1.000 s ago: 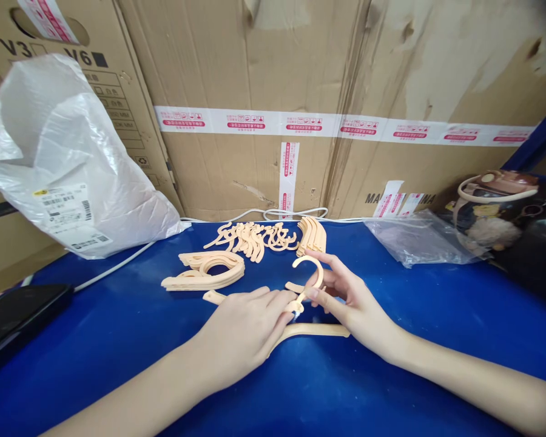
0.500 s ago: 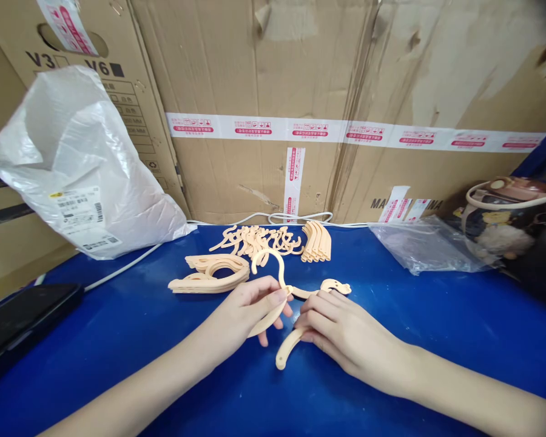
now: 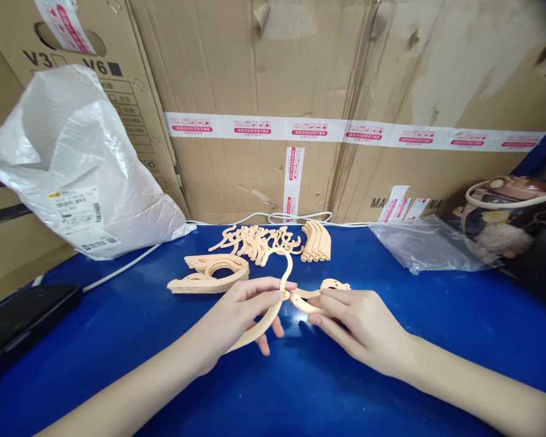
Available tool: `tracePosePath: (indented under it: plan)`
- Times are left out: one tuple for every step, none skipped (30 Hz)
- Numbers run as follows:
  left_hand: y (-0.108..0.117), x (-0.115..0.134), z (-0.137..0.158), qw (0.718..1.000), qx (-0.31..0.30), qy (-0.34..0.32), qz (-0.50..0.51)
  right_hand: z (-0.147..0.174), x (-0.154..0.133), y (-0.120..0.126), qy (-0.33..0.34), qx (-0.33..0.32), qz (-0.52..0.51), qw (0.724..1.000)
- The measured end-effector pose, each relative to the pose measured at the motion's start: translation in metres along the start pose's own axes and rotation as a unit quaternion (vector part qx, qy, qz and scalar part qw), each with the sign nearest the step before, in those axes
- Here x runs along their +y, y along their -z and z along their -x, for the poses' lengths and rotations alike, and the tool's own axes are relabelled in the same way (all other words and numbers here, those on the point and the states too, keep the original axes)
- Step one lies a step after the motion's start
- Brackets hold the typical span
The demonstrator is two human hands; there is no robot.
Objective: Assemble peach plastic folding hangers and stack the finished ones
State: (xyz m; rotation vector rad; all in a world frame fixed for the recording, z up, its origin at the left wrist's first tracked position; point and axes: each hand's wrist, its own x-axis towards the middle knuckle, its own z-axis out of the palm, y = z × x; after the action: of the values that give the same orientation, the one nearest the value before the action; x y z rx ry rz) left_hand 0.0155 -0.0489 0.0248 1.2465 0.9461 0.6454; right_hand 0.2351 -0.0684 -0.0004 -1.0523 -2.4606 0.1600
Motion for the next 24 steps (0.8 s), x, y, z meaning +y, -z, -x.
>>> tracePosePath:
  plan:
    - [0.0003, -0.0001, 0.0003, 1.000, -0.009, 0.007, 0.006, -0.0004, 0.0001, -0.0002, 0.003, 0.001, 0.006, 1.000]
    - [0.0007, -0.0004, 0.0005, 1.000, -0.019, 0.013, 0.013, -0.0008, 0.0002, -0.0005, 0.007, 0.003, 0.014, 1.000]
    - [0.0011, -0.0008, 0.0006, 0.999, -0.030, 0.018, 0.019, -0.0012, 0.0005, -0.0008, 0.011, 0.005, 0.022, 1.000]
    - [0.0015, -0.0012, 0.0005, 0.999, -0.043, 0.023, 0.025, -0.0015, 0.0008, -0.0011, 0.016, 0.007, 0.032, 0.999]
    - [0.0019, -0.0018, 0.0003, 0.998, -0.056, 0.028, 0.029, -0.0017, 0.0011, -0.0013, 0.021, 0.009, 0.040, 0.999]
    - [0.0023, -0.0023, 0.0001, 0.997, -0.067, 0.034, 0.032, -0.0018, 0.0014, -0.0015, 0.026, 0.011, 0.047, 0.998]
    - [0.0027, -0.0028, -0.0002, 0.996, -0.077, 0.039, 0.034, -0.0018, 0.0016, -0.0016, 0.029, 0.012, 0.052, 0.998]
    - [0.0031, -0.0032, -0.0005, 0.995, -0.083, 0.044, 0.034, -0.0017, 0.0017, -0.0016, 0.031, 0.014, 0.055, 0.998]
    - [0.0035, -0.0035, -0.0008, 0.994, -0.087, 0.048, 0.035, -0.0015, 0.0016, -0.0015, 0.032, 0.016, 0.059, 0.998]
    - [0.0037, -0.0036, -0.0011, 0.994, -0.088, 0.049, 0.034, -0.0014, 0.0014, -0.0014, 0.034, 0.017, 0.062, 0.997]
    - [0.0039, -0.0037, -0.0014, 0.994, -0.088, 0.049, 0.032, -0.0012, 0.0010, -0.0013, 0.036, 0.020, 0.065, 0.997]
    - [0.0040, -0.0037, -0.0017, 0.995, -0.086, 0.049, 0.029, -0.0010, 0.0006, -0.0013, 0.041, 0.023, 0.068, 0.997]
    - [0.0039, -0.0037, -0.0021, 0.995, -0.083, 0.049, 0.026, -0.0009, 0.0002, -0.0013, 0.046, 0.026, 0.071, 0.996]
    - [0.0038, -0.0038, -0.0024, 0.995, -0.080, 0.049, 0.023, -0.0009, -0.0002, -0.0013, 0.049, 0.028, 0.072, 0.996]
    - [0.0037, -0.0039, -0.0028, 0.996, -0.077, 0.049, 0.020, -0.0009, -0.0004, -0.0014, 0.050, 0.030, 0.072, 0.996]
    - [0.0035, -0.0042, -0.0031, 0.996, -0.074, 0.049, 0.017, -0.0009, -0.0005, -0.0016, 0.051, 0.031, 0.071, 0.996]
    - [0.0033, -0.0045, -0.0035, 0.996, -0.072, 0.049, 0.014, -0.0009, -0.0006, -0.0018, 0.050, 0.030, 0.068, 0.996]
    - [0.0032, -0.0048, -0.0038, 0.996, -0.071, 0.049, 0.012, -0.0008, -0.0006, -0.0021, 0.050, 0.030, 0.066, 0.996]
    - [0.0030, -0.0052, -0.0041, 0.996, -0.070, 0.049, 0.010, -0.0007, -0.0006, -0.0023, 0.049, 0.030, 0.063, 0.996]
    - [0.0028, -0.0055, -0.0044, 0.996, -0.069, 0.050, 0.008, -0.0005, -0.0008, -0.0024, 0.050, 0.029, 0.060, 0.997]
    - [0.0026, -0.0056, -0.0045, 0.996, -0.067, 0.051, 0.006, -0.0002, -0.0010, -0.0024, 0.050, 0.029, 0.056, 0.997]
    - [0.0023, -0.0057, -0.0046, 0.997, -0.065, 0.051, 0.006, 0.0002, -0.0013, -0.0023, 0.050, 0.028, 0.052, 0.997]
    - [0.0020, -0.0057, -0.0046, 0.997, -0.062, 0.049, 0.005, 0.0005, -0.0017, -0.0020, 0.050, 0.026, 0.047, 0.997]
    - [0.0017, -0.0056, -0.0045, 0.997, -0.059, 0.047, 0.004, 0.0009, -0.0022, -0.0016, 0.050, 0.024, 0.043, 0.998]
